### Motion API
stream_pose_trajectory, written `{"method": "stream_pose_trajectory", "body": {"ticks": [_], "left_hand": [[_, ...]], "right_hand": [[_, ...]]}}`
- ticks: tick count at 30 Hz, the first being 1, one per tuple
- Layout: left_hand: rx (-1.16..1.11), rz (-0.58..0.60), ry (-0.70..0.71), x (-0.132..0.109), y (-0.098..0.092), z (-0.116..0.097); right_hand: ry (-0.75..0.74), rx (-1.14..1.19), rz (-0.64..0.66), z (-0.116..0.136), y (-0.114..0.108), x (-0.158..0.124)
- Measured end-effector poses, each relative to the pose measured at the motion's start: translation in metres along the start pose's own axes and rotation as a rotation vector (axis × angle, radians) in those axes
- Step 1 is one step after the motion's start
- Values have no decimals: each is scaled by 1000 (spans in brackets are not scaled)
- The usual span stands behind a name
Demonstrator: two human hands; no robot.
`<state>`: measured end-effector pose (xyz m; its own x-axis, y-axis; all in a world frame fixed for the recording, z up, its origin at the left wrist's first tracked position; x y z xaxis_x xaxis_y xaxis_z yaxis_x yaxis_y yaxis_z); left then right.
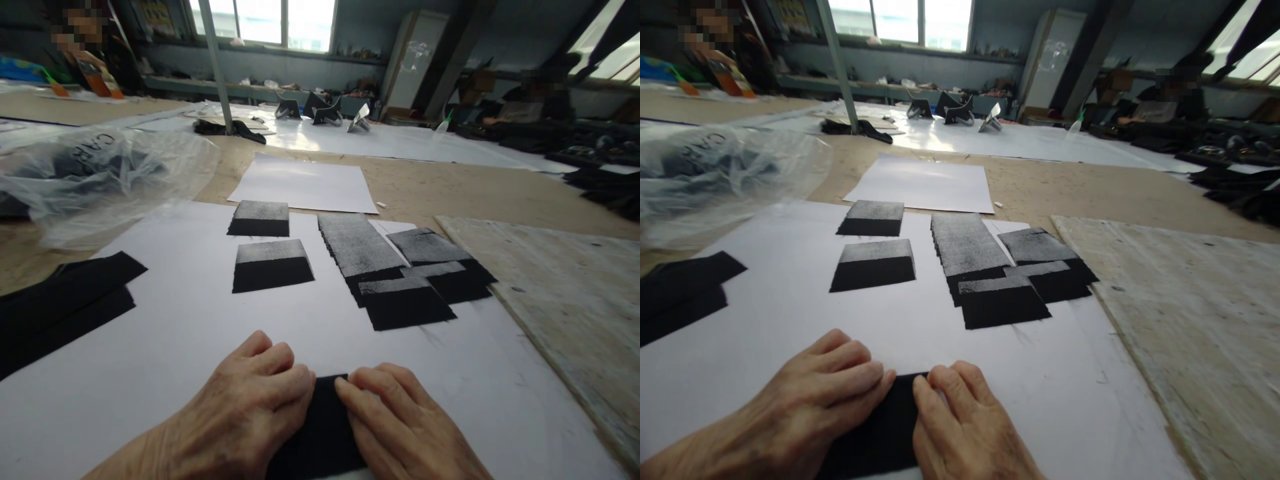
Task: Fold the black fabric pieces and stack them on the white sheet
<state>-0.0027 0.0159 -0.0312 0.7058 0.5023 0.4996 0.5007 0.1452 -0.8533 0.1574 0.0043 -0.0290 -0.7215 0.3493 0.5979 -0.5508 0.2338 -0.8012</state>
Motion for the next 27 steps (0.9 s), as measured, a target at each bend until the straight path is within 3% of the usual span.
{"method": "stream_pose_trajectory", "body": {"ticks": [3,5,10,13,19,23,27], "left_hand": [[-11,7,-16,1,0,0],[-6,-18,-16,2,-1,0],[0,-119,18,1,-3,-1],[-15,-75,40,-4,-10,2],[-72,101,-100,-17,-20,13],[-99,108,-34,-19,-11,10],[-111,108,-131,-18,-6,11]], "right_hand": [[67,72,36,-2,-1,10],[81,29,-8,0,2,16],[-59,-182,-54,12,21,20],[-30,-109,-40,10,25,18],[-20,-128,-85,8,22,15],[-3,-177,-41,7,20,13],[-11,-217,-39,8,17,14]]}}
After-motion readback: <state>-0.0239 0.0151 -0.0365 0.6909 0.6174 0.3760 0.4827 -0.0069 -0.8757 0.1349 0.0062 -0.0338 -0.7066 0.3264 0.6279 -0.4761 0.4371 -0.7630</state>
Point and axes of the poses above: each hand's wrist, its own x-axis towards the middle knuckle, its own y-axis out of the palm, z = x × y, the point moved 4 cm from there along x, towards the middle knuckle, and after that the axes turned 4 degrees about x, right-handed, at the moved point
